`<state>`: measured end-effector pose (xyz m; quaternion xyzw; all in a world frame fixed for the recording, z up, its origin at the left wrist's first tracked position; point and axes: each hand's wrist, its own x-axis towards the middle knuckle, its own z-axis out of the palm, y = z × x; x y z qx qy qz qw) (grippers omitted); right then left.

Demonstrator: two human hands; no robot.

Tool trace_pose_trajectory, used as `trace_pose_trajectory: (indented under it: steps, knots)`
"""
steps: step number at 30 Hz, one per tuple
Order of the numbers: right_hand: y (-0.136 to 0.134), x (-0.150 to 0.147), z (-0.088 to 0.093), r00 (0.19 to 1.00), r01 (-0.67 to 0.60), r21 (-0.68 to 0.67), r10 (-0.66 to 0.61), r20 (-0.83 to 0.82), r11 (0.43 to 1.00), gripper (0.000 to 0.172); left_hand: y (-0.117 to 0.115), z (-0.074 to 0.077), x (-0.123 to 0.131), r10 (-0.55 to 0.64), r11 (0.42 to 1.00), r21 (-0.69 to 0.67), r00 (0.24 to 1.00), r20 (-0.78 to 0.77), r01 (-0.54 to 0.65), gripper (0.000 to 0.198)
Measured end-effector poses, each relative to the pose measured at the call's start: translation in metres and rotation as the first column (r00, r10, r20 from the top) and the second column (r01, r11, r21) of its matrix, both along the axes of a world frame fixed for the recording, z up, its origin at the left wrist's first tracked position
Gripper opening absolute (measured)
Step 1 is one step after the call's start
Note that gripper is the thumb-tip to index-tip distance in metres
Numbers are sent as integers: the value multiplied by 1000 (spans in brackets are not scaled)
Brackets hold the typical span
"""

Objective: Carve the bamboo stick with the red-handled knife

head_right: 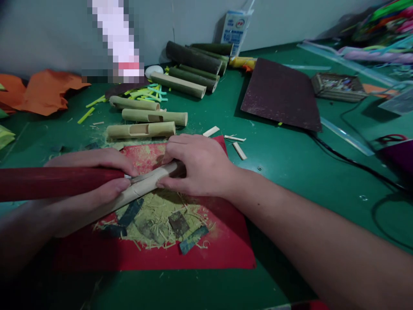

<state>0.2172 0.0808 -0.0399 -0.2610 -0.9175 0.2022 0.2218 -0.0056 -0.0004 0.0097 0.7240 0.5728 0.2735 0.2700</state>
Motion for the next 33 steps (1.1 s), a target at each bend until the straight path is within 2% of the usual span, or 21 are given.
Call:
trace_pose_trajectory:
  steps: [10, 17, 24, 30, 33]
  knots:
    - [1, 2, -1, 1000, 17, -27, -18, -6, 999, 32, -8, 1, 11, 86, 993, 86, 990, -111, -77, 10]
    - [1, 1, -2, 999, 6, 5, -5, -44, 1000, 31, -18, 4, 6, 236, 971, 78, 954, -184, -225, 20]
    - [0, 1, -1, 999, -12, 2, 12, -32, 1000, 28, -12, -3, 3, 177, 980, 95, 984, -3, -176, 5]
    - [0, 1, -1, 999, -15, 3, 15, -31, 1000, 29, -7, -7, 4, 133, 990, 58, 991, -11, -132, 4]
    - [0, 1, 0, 999, -11, -4, 11, -33, 1000, 29, -8, -6, 7, 124, 988, 99, 992, -28, -121, 6]
